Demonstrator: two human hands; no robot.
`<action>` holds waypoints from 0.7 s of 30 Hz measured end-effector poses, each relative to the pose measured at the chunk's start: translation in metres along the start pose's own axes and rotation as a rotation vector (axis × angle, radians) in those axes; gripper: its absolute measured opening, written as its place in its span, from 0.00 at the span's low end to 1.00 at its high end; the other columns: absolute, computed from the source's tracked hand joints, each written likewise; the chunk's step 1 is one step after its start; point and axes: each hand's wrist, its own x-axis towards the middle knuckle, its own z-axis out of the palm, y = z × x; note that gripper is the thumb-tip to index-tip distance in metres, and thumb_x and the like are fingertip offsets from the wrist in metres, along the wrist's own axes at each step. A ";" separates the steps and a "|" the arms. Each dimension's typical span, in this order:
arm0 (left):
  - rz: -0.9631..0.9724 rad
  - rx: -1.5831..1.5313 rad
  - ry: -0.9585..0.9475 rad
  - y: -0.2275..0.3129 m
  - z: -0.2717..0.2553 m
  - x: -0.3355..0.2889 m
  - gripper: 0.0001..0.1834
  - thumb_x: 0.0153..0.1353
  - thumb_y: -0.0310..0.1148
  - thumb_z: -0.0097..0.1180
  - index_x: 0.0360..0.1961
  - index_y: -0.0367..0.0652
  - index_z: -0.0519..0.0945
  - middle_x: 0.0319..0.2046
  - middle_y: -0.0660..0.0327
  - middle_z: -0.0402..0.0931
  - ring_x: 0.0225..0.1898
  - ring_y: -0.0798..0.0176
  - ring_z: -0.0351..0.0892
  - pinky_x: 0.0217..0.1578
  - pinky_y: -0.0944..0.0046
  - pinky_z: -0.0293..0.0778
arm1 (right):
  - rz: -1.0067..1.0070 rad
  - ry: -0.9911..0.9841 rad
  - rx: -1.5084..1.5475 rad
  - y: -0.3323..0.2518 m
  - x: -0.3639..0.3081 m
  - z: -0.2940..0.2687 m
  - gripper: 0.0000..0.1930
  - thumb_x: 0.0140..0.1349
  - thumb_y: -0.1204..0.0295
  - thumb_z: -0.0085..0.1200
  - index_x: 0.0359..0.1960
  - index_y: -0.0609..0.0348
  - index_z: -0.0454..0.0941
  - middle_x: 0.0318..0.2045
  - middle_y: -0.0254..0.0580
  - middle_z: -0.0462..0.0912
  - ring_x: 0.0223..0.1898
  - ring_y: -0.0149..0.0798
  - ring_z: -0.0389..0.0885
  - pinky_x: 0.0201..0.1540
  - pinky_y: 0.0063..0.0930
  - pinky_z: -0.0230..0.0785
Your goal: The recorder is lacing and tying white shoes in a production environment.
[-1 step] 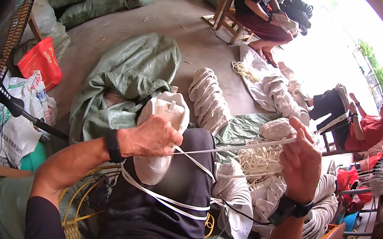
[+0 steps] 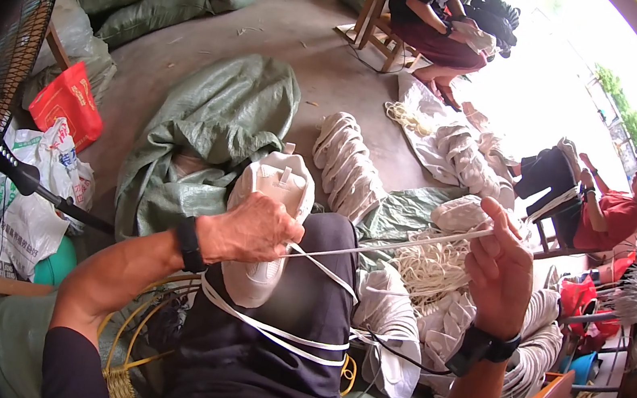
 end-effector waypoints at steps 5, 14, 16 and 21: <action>-0.199 -0.411 0.486 0.002 0.006 -0.007 0.08 0.62 0.33 0.57 0.31 0.40 0.81 0.20 0.51 0.79 0.25 0.53 0.82 0.29 0.54 0.75 | -0.068 0.065 0.219 -0.010 0.010 -0.040 0.17 0.78 0.71 0.41 0.64 0.64 0.66 0.31 0.36 0.75 0.23 0.25 0.65 0.24 0.19 0.61; -0.573 -1.027 0.810 -0.048 -0.037 -0.064 0.11 0.66 0.27 0.49 0.34 0.35 0.84 0.20 0.66 0.79 0.22 0.76 0.70 0.27 0.73 0.64 | -0.349 0.172 0.126 -0.026 0.040 -0.167 0.22 0.71 0.80 0.46 0.65 0.71 0.62 0.54 0.52 0.77 0.44 0.37 0.78 0.47 0.26 0.76; -0.671 -0.993 0.826 -0.063 -0.043 -0.090 0.12 0.67 0.29 0.49 0.36 0.36 0.84 0.19 0.67 0.78 0.19 0.78 0.67 0.24 0.75 0.62 | -0.335 0.196 0.141 -0.038 0.043 -0.208 0.21 0.72 0.80 0.46 0.64 0.72 0.63 0.55 0.54 0.76 0.47 0.40 0.80 0.53 0.30 0.77; -0.850 -0.997 1.037 -0.133 -0.051 -0.164 0.15 0.72 0.44 0.53 0.36 0.44 0.81 0.21 0.73 0.71 0.13 0.82 0.54 0.13 0.75 0.46 | -0.393 0.422 0.190 -0.091 0.037 -0.314 0.11 0.71 0.78 0.50 0.53 0.67 0.75 0.49 0.54 0.84 0.52 0.43 0.84 0.62 0.36 0.75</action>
